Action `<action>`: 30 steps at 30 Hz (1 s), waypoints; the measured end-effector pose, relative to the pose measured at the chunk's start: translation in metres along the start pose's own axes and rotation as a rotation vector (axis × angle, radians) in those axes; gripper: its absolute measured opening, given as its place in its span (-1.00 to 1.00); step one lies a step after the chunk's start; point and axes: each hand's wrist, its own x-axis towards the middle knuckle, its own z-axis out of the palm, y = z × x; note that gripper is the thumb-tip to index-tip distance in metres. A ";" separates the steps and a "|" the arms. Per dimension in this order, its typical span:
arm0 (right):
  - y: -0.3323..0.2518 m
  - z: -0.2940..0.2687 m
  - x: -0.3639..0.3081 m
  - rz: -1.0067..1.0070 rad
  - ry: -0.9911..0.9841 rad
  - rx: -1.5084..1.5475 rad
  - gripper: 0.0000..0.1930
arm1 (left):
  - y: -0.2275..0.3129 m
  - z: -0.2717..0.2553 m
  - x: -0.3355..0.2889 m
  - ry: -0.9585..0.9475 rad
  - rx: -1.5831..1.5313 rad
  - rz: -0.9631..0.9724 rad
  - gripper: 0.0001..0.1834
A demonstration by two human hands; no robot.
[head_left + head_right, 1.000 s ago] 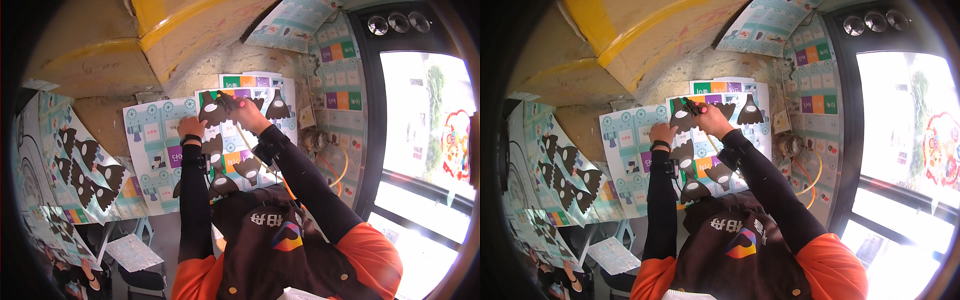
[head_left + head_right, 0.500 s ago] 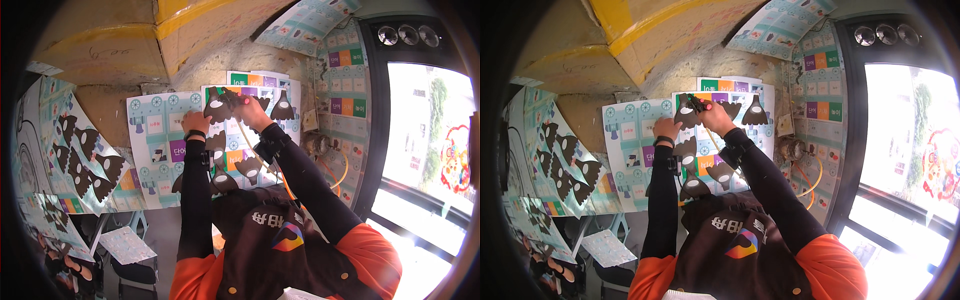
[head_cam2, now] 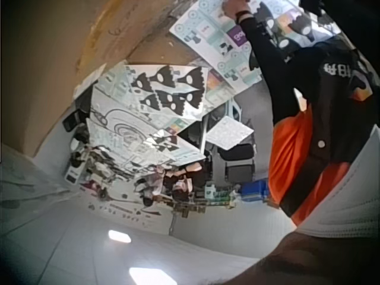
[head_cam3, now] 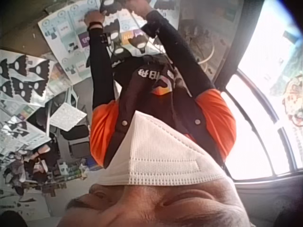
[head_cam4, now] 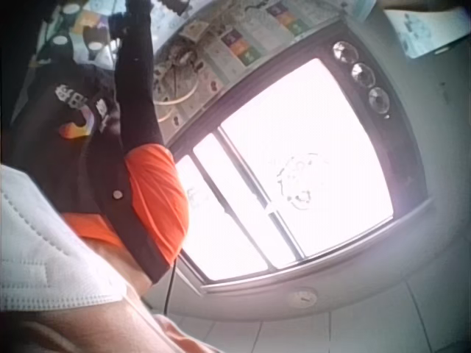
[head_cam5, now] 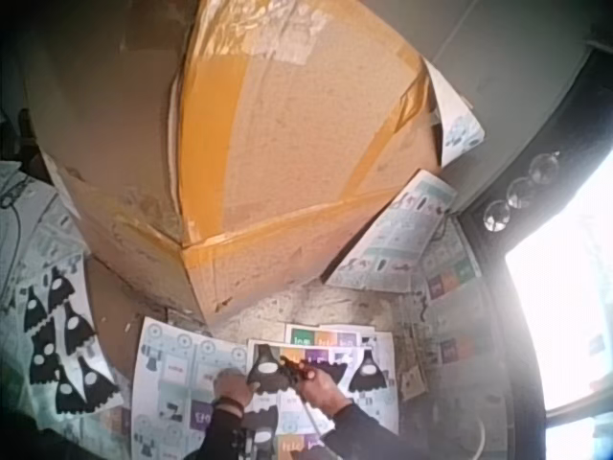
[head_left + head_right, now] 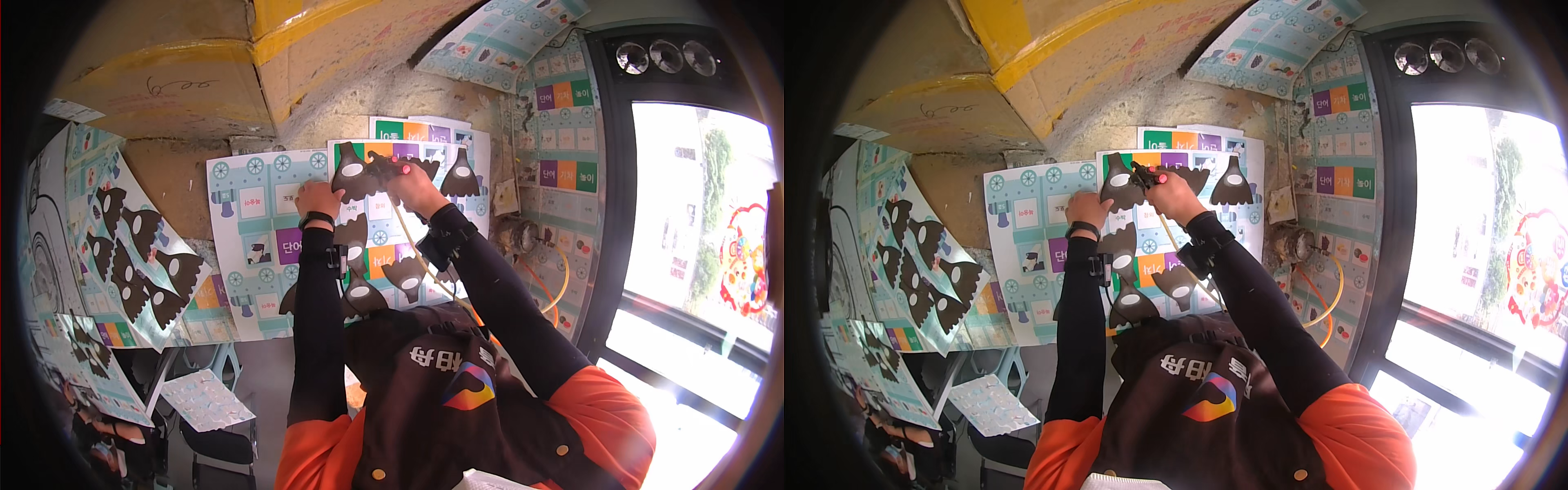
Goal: Using a pneumatic hand tool to stamp or press leather components placed on a template.
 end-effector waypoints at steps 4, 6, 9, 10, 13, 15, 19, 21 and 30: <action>-0.001 0.000 0.002 0.020 -0.031 0.072 -0.83 | 0.001 0.000 0.001 0.009 0.004 -0.001 -0.53; 0.003 0.003 0.006 0.016 -0.080 0.137 -0.83 | 0.001 0.000 0.001 0.004 0.013 -0.003 -0.53; 0.011 0.005 0.011 -0.032 -0.097 0.051 -0.83 | 0.003 0.000 0.001 0.020 0.025 0.000 -0.53; 0.017 0.003 0.015 -0.034 -0.028 -0.015 -0.82 | 0.007 -0.001 0.002 0.012 0.016 0.011 -0.53; 0.014 0.001 0.011 -0.011 0.052 -0.056 -0.80 | 0.001 0.005 -0.001 0.071 0.006 0.022 -0.54; 0.005 0.000 0.005 0.016 0.076 -0.032 -0.79 | -0.002 0.005 -0.002 0.140 0.003 0.035 -0.55; -0.001 -0.004 0.004 -0.046 0.059 0.076 -0.78 | 0.003 0.000 0.002 0.002 0.006 0.003 -0.54; -0.002 -0.005 0.005 -0.092 0.070 0.084 -0.79 | 0.003 0.002 0.002 0.023 0.013 0.012 -0.54; -0.002 -0.006 0.000 -0.021 0.033 0.155 -0.80 | 0.000 0.002 0.001 0.028 0.008 0.015 -0.54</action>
